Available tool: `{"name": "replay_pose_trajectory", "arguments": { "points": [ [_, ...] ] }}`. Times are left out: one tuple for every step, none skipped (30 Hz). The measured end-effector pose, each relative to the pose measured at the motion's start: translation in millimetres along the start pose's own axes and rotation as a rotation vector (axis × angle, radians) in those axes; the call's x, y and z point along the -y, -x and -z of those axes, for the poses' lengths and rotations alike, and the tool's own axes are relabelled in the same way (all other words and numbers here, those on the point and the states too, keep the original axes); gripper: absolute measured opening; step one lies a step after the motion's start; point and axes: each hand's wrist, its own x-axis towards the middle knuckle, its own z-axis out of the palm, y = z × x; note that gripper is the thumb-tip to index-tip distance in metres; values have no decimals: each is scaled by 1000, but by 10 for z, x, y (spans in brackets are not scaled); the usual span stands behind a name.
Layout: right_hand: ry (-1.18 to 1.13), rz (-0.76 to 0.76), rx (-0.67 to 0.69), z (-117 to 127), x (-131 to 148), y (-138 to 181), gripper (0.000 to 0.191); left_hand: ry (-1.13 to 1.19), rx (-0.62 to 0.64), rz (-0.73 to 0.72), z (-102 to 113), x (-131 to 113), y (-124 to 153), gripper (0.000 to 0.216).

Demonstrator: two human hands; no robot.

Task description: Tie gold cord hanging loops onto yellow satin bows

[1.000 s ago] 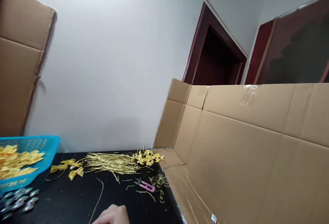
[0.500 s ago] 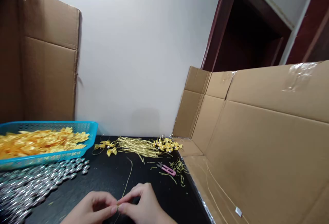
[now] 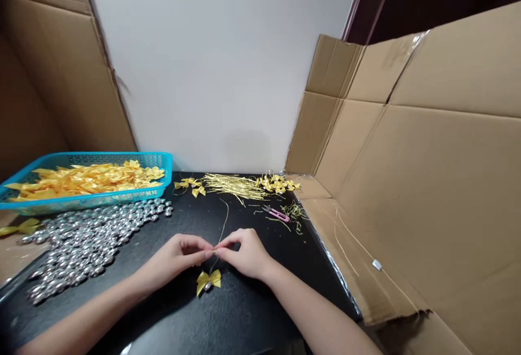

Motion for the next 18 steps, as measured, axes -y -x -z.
{"name": "replay_pose_trajectory", "arguments": {
  "points": [
    [6,-7,8,9,5,0,12,8,9,5,-1,-11,3,29],
    [10,-17,17,18,10,-1,13,15,18,12,-1,-20,7,29],
    [8,-27,24,25,15,-2,13,20,26,17,-1,-26,10,29],
    [3,-35,33,31,19,-3,13,23,29,23,0,-31,12,28],
    [-6,-41,43,34,21,-4,13,22,32,29,1,-33,14,28],
    [-18,-47,52,36,19,-6,13,19,33,34,2,-33,15,27],
    [-36,-51,59,36,15,-7,13,17,34,38,2,-32,16,26],
    [-59,-53,71,35,8,-8,14,16,38,40,3,-31,16,26],
    [-85,-56,84,33,-1,-9,15,17,42,41,3,-31,16,26],
    [-112,-58,96,32,-10,-10,15,16,46,42,2,-30,16,26],
    [-135,-62,106,31,-18,-11,16,15,46,43,2,-29,15,26],
    [-151,-66,115,31,-23,-10,16,13,45,45,1,-28,15,25],
    [-158,-69,119,31,-26,-10,16,12,42,48,0,-26,14,25],
    [-155,-71,117,32,-24,-8,17,12,40,50,-1,-23,14,24],
    [-138,-69,111,34,-19,-5,16,13,41,51,-3,-20,14,24],
    [-108,-62,102,36,-11,-1,16,14,43,52,-4,-16,14,24],
    [-69,-51,90,38,-2,3,15,15,47,53,-5,-11,14,24],
    [-28,-38,79,39,7,7,14,15,50,54,-5,-6,15,24]
  ]
}}
